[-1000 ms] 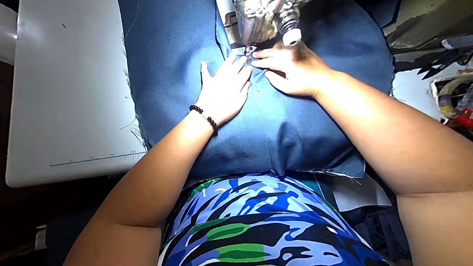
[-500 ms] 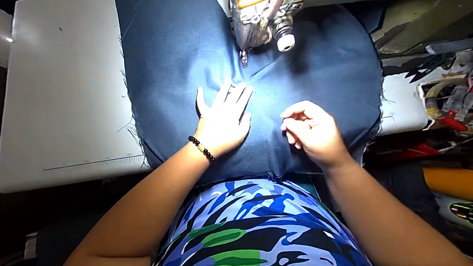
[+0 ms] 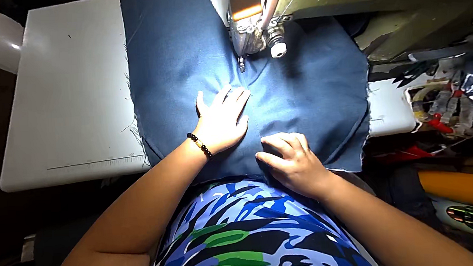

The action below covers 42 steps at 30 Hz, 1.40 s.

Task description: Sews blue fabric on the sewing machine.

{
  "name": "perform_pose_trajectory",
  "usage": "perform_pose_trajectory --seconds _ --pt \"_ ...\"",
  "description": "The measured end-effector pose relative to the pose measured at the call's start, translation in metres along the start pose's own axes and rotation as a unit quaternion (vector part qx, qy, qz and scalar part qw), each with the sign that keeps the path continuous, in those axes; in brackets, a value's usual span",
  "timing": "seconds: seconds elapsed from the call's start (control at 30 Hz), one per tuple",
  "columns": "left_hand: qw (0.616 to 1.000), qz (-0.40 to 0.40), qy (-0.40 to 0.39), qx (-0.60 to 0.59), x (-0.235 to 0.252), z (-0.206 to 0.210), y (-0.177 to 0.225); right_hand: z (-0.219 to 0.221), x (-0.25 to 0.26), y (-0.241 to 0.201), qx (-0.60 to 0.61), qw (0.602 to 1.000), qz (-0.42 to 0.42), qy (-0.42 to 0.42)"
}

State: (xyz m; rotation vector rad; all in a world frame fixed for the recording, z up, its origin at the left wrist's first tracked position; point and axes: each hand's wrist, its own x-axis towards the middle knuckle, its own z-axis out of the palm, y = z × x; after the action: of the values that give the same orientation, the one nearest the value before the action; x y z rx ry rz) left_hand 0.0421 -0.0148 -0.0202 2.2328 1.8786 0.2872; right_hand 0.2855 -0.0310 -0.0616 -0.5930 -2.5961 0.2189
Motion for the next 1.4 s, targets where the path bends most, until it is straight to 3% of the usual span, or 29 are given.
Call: perform_pose_trajectory --seconds 0.07,0.2,0.4,0.8,1.1,1.4 --pt "1.000 -0.012 -0.019 -0.009 0.003 -0.003 0.000 0.000 0.002 -0.004 0.047 0.998 -0.035 0.030" --pt "0.999 -0.013 0.032 -0.024 0.007 0.005 -0.004 -0.009 0.012 -0.003 0.093 0.994 -0.059 0.023" --pt "1.000 -0.021 0.003 0.023 0.012 0.003 -0.004 -0.011 0.015 -0.002 0.107 0.993 -0.037 0.015" --pt "1.000 -0.025 -0.003 0.008 0.017 0.000 -0.009 -0.009 0.017 0.000 0.135 0.990 -0.010 0.033" --pt "0.999 -0.043 -0.014 0.026 0.054 -0.015 -0.028 -0.009 0.049 0.022 0.125 0.991 0.002 0.038" --pt "0.998 -0.056 -0.033 0.027 0.060 -0.019 -0.031 -0.007 0.053 0.024 0.133 0.990 0.009 0.035"
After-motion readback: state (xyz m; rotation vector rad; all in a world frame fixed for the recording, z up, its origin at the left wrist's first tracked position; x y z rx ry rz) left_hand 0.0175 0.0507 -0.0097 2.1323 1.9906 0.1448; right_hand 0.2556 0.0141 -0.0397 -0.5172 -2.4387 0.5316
